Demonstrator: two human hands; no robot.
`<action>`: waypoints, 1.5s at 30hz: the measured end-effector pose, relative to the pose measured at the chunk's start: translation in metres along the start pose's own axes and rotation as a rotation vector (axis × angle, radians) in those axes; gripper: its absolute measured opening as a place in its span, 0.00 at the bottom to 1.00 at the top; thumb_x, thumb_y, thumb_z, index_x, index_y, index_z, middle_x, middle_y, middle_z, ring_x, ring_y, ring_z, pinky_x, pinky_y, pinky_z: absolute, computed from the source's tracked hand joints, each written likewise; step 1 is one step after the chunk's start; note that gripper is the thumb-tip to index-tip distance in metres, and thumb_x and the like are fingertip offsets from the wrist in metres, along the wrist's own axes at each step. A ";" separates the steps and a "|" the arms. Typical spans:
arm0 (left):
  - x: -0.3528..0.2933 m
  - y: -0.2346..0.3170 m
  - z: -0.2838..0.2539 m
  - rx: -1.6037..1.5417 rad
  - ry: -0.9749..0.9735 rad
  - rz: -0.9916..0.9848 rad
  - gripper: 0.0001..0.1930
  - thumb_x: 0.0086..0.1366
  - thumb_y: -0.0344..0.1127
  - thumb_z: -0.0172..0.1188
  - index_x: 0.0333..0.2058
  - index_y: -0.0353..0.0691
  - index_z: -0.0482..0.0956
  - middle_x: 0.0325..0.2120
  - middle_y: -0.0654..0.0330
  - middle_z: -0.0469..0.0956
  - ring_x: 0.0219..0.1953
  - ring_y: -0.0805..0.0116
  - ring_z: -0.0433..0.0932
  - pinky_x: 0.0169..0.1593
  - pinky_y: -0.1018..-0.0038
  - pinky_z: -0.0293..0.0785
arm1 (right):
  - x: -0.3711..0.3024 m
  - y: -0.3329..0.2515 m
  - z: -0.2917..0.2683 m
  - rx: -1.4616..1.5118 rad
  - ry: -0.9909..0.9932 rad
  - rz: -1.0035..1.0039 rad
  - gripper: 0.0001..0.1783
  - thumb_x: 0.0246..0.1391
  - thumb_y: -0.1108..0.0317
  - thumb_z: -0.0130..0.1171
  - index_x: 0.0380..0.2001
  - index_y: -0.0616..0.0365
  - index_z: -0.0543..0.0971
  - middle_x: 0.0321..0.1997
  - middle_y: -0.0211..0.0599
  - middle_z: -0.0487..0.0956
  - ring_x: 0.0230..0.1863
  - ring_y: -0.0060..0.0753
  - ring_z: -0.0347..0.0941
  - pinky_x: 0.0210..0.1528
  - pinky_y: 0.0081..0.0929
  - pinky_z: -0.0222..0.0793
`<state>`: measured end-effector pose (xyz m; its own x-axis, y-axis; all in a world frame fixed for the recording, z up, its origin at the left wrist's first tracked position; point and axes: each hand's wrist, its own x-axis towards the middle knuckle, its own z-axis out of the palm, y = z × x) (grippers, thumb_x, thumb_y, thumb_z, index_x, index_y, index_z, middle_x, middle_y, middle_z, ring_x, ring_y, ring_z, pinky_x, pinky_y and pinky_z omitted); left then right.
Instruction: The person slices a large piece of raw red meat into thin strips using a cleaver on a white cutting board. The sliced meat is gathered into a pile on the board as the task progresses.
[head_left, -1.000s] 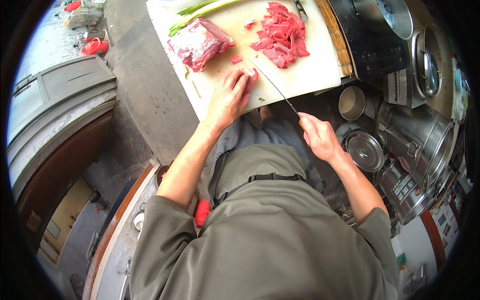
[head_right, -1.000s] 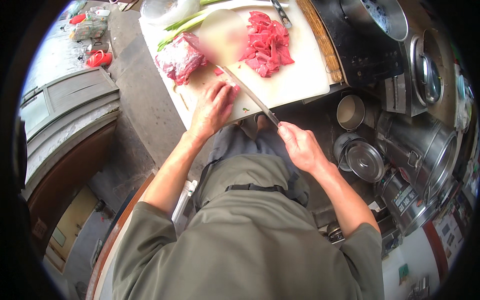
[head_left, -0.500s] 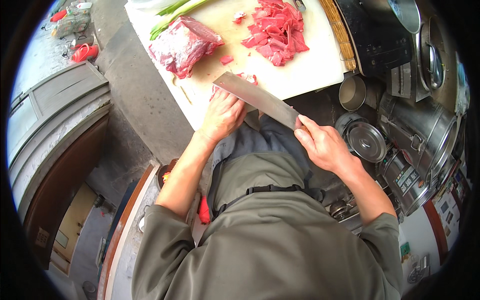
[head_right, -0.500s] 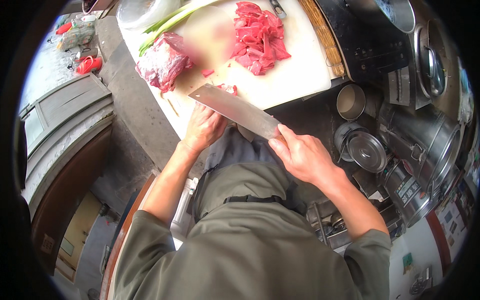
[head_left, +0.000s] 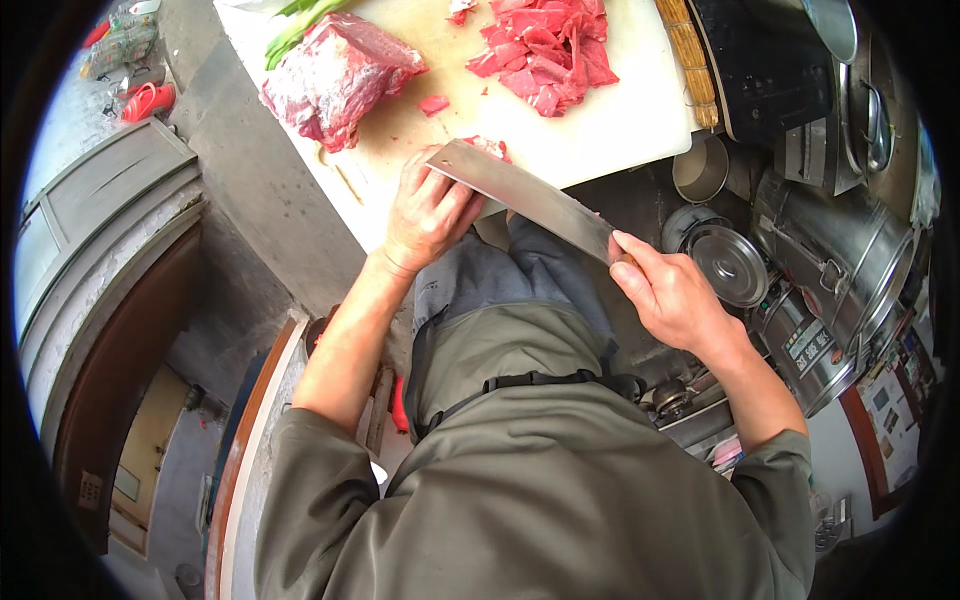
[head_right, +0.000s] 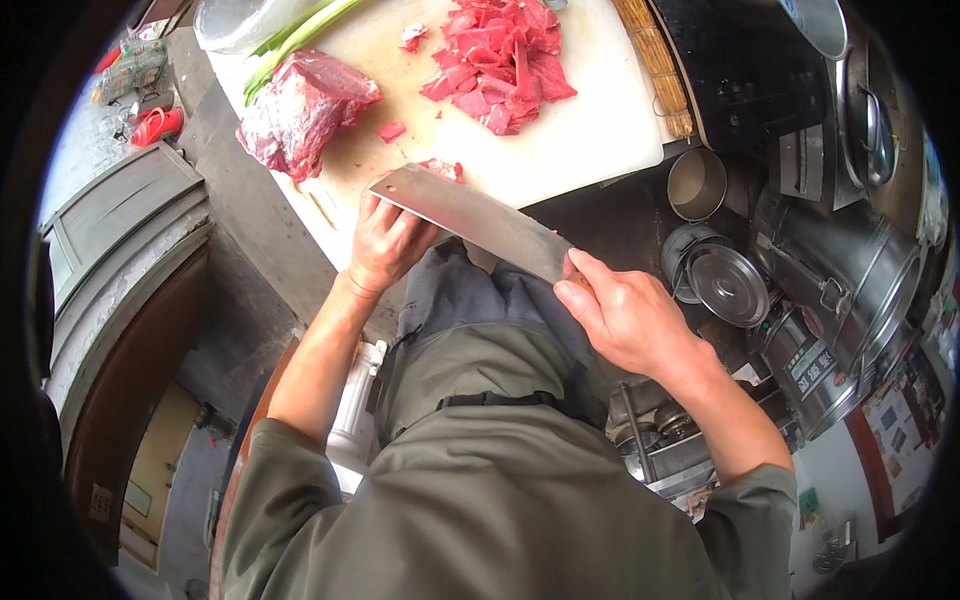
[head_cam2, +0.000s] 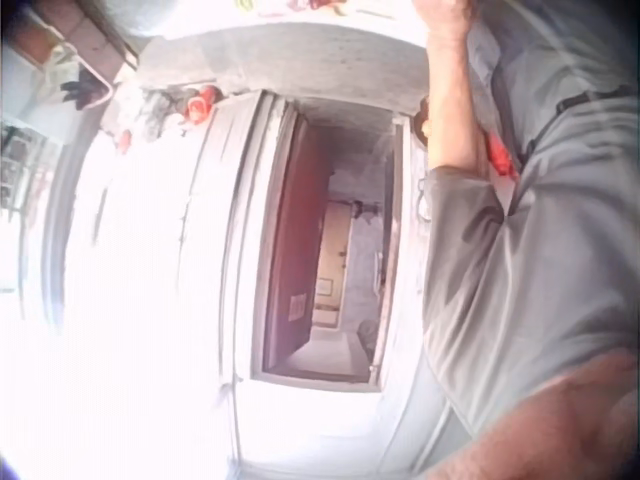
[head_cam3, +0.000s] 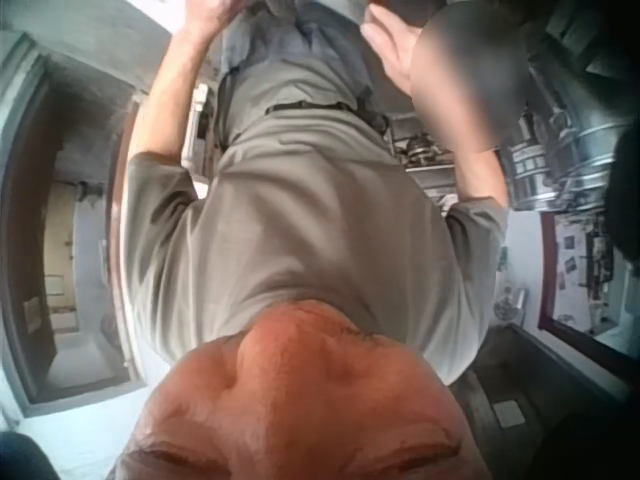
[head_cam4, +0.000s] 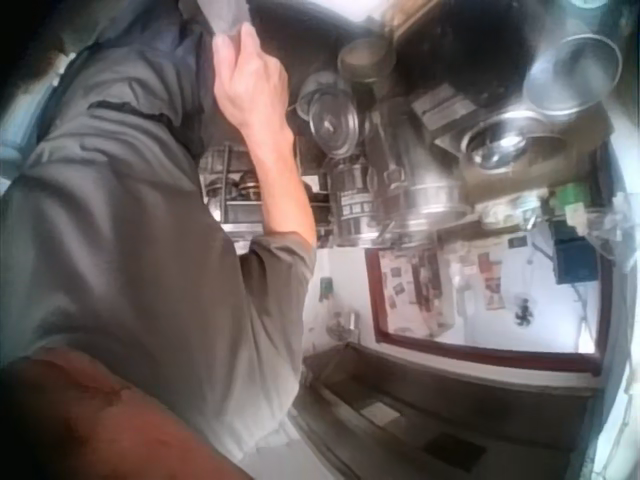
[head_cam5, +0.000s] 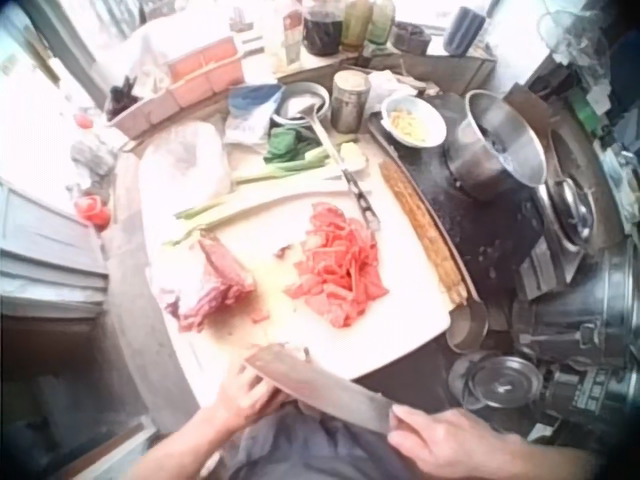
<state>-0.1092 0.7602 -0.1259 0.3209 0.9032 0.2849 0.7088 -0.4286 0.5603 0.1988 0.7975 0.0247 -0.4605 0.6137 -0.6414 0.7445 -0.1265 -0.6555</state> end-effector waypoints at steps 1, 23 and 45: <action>0.001 -0.003 -0.001 -0.014 0.008 0.009 0.19 0.49 0.29 0.73 0.42 0.34 0.83 0.49 0.48 0.78 0.53 0.45 0.77 0.60 0.50 0.74 | -0.001 0.000 0.001 0.009 0.000 0.004 0.18 0.72 0.56 0.53 0.49 0.62 0.76 0.27 0.50 0.81 0.33 0.61 0.80 0.37 0.48 0.74; -0.001 0.004 0.008 -0.007 0.101 -0.068 0.15 0.46 0.24 0.65 0.37 0.33 0.86 0.41 0.53 0.84 0.50 0.51 0.81 0.55 0.53 0.78 | 0.004 -0.003 0.005 -0.126 -0.134 0.094 0.19 0.72 0.59 0.54 0.56 0.62 0.72 0.30 0.48 0.82 0.32 0.60 0.80 0.35 0.46 0.75; -0.003 0.014 0.010 -0.021 0.130 -0.100 0.16 0.48 0.21 0.67 0.39 0.32 0.85 0.43 0.51 0.82 0.50 0.49 0.81 0.58 0.56 0.77 | 0.014 0.000 0.005 0.021 -0.035 -0.054 0.17 0.74 0.57 0.50 0.50 0.60 0.75 0.29 0.50 0.78 0.34 0.60 0.77 0.40 0.44 0.73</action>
<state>-0.0940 0.7520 -0.1267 0.1649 0.9315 0.3243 0.7195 -0.3385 0.6064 0.1898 0.8024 0.0140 -0.5165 0.5928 -0.6179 0.7078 -0.1106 -0.6977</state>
